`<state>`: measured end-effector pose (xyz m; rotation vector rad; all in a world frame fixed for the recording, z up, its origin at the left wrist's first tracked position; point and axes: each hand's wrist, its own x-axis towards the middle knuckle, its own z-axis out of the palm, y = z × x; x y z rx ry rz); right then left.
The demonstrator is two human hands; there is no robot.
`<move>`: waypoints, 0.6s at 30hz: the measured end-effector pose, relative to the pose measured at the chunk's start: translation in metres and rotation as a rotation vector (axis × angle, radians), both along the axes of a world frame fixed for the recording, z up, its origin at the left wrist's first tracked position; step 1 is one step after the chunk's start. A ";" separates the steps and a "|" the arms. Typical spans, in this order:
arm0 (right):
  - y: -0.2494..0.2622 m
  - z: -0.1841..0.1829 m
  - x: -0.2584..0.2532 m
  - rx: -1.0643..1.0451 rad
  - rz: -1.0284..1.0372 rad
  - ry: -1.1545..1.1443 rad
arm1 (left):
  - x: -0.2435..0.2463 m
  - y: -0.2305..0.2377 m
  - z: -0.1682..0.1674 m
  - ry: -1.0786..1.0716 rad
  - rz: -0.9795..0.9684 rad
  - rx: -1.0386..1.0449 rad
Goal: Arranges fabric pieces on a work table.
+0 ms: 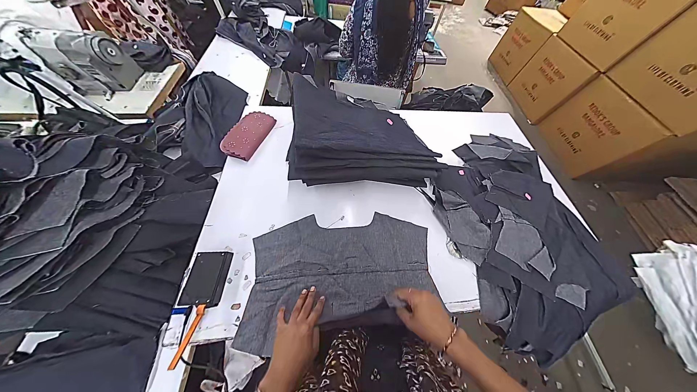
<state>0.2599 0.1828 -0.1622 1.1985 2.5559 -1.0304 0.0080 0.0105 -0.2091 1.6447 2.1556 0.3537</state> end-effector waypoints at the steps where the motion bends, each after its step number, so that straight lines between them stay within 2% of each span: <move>1: 0.021 0.010 -0.009 0.008 -0.006 -0.036 | -0.011 0.021 0.019 -0.062 0.023 -0.122; 3: 0.067 0.023 -0.036 0.066 0.006 -0.109 | -0.040 0.075 0.042 -0.056 0.029 -0.291; 5: 0.109 0.018 -0.064 0.088 0.035 -0.169 | -0.070 0.129 0.046 -0.029 0.041 -0.413; 7: 0.136 -0.008 -0.082 0.070 0.055 -0.163 | -0.098 0.171 0.041 -0.052 0.077 -0.475; 9: 0.147 -0.043 -0.087 0.148 0.027 -0.017 | -0.121 0.194 0.035 -0.118 0.144 -0.471; 12: 0.160 -0.073 -0.089 0.275 0.003 0.191 | -0.133 0.197 0.024 -0.157 0.293 -0.311; 14: 0.170 -0.073 -0.092 0.268 0.022 0.189 | -0.115 0.182 0.009 -0.074 0.326 -0.038; 16: 0.178 -0.072 -0.097 0.281 0.030 0.174 | -0.080 0.154 -0.010 0.010 0.205 0.249; 18: 0.180 -0.073 -0.101 0.319 0.013 0.165 | -0.042 0.114 -0.026 -0.016 0.030 0.346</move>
